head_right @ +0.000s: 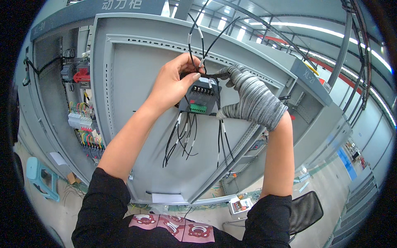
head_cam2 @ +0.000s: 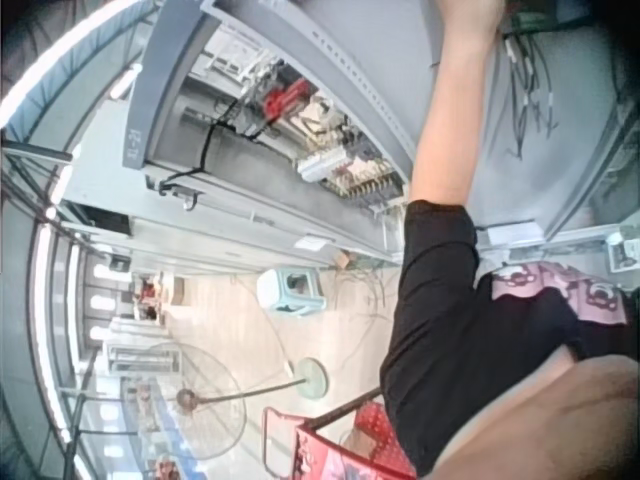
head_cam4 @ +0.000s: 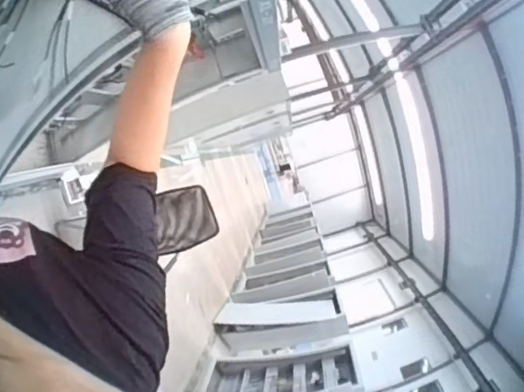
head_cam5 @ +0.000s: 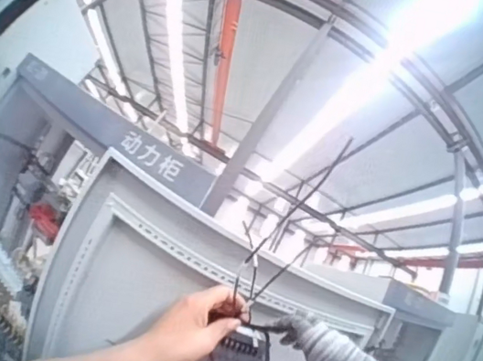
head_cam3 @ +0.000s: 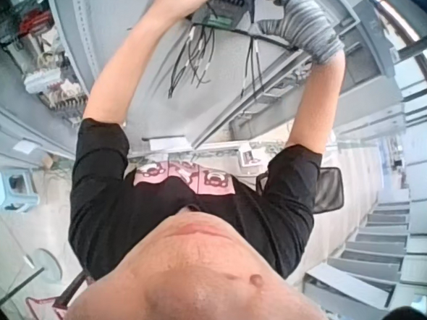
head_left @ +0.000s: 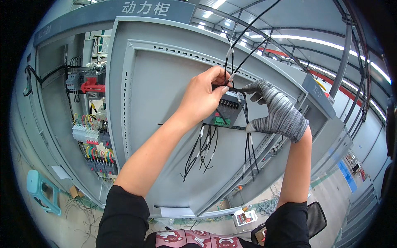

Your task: The person organizes and secures multiple black wires into a terminal block mounted inside an open electrical cabinet. They use pliers to strip wire ends and a screwdriver to tighten connections, then bundle the wires with zip ties.

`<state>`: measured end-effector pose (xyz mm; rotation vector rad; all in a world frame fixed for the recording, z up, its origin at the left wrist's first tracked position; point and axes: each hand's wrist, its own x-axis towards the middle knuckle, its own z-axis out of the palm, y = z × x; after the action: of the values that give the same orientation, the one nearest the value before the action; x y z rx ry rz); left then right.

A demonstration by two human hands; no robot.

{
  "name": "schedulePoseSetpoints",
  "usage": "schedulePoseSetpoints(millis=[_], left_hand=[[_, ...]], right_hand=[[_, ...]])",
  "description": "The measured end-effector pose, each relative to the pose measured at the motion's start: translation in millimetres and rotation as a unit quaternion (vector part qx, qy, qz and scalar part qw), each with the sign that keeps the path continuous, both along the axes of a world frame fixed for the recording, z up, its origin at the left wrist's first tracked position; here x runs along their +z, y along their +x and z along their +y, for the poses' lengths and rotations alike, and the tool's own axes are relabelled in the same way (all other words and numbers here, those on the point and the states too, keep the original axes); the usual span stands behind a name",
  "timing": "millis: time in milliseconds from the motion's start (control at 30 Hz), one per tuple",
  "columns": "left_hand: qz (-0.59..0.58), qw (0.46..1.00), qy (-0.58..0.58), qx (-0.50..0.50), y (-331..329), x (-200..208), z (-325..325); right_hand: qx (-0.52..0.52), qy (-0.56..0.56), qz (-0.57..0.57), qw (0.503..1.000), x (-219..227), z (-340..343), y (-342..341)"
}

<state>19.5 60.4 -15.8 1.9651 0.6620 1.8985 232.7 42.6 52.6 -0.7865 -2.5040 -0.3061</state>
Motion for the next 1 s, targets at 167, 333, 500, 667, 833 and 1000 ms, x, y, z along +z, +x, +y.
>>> schedulePoseSetpoints(millis=[167, 333, 500, 667, 833, 1000], left_hand=[[-0.004, 1.0, 0.017, 0.004, 3, -1, 5], [-0.005, 0.999, 0.027, 0.03, 3, -1, 7], [0.018, 0.998, 0.034, 0.04, 3, 2, 5], [0.065, 0.987, 0.024, 0.143, 6, 7, 4], [0.09, 0.984, 0.012, 0.154, 4, 13, -2], [0.044, 0.997, 0.003, 0.06, 2, 9, 0]], right_hand=[[-0.092, 0.095, -0.056, 0.99, -12, -9, -9], [-0.161, 0.244, -0.008, 0.956, -21, -12, -33], [-0.093, 0.221, -0.028, 0.97, -1, -4, -32], [0.048, -0.062, -0.001, 0.997, 23, 23, -27], [0.152, -0.417, 0.15, 0.884, 18, 55, 2], [0.304, -0.487, 0.328, 0.75, -20, 49, 7]])
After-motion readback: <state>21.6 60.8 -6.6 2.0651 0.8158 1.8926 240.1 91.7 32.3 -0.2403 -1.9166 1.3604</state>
